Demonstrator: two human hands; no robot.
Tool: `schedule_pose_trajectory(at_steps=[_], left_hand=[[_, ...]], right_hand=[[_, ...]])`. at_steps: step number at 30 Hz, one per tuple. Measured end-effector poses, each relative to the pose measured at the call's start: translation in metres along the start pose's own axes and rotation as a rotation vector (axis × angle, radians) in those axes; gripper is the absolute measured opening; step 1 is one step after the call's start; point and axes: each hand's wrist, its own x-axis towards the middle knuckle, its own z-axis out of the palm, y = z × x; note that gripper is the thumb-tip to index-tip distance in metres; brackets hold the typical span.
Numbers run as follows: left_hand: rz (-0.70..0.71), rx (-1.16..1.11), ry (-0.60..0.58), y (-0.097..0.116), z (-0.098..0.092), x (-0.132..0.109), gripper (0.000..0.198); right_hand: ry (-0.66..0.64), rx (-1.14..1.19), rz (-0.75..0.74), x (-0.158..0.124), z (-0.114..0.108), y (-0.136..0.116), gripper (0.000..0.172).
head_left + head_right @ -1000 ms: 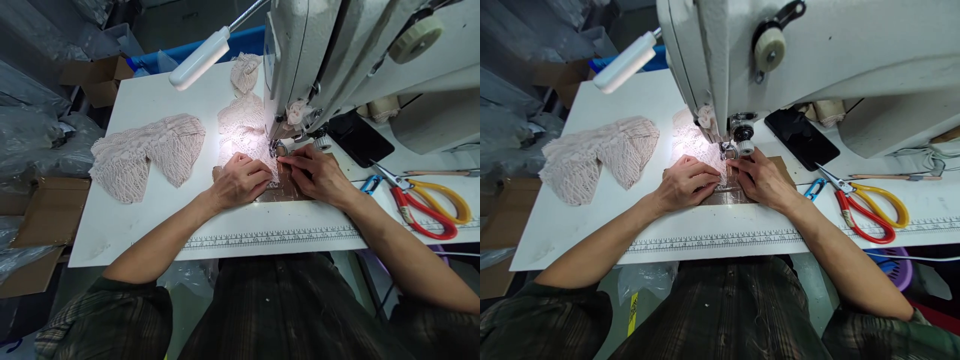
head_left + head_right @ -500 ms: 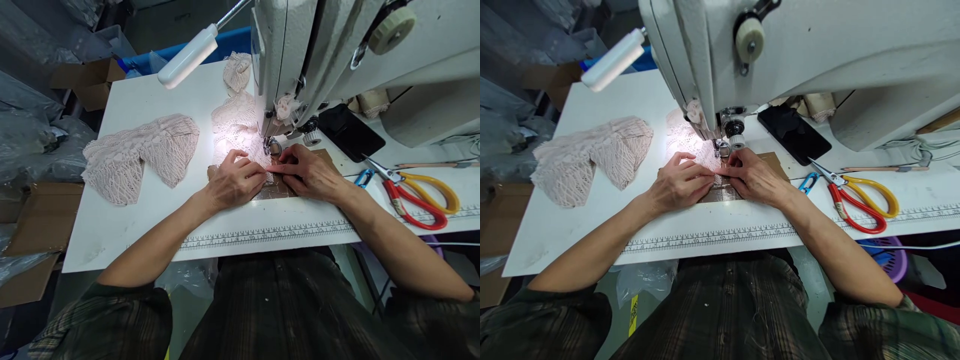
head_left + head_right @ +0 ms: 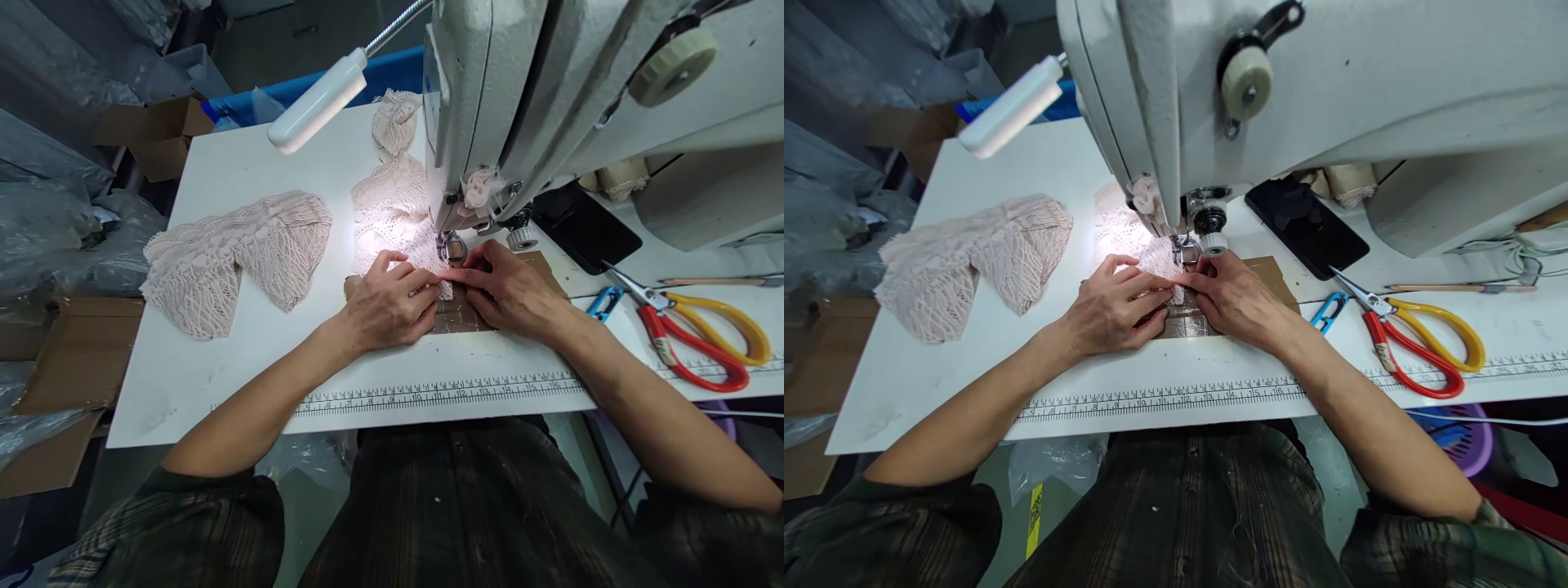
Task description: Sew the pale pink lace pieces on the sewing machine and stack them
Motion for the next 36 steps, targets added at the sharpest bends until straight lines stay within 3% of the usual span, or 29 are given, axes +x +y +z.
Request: schedule_pose_trajectory(at_steps=[18,36], left_hand=[[0.019,0.050,-0.165,-0.007,-0.001,0.012,0.033],[-0.048,0.007,-0.178,-0.014,0.001,0.014,0.040]], right_hand=[[-0.056,-0.019,0.041,0.002,-0.005,-0.004,0.038],[-0.056,-0.074,0.041,0.008,-0.004,-0.007,0.037]])
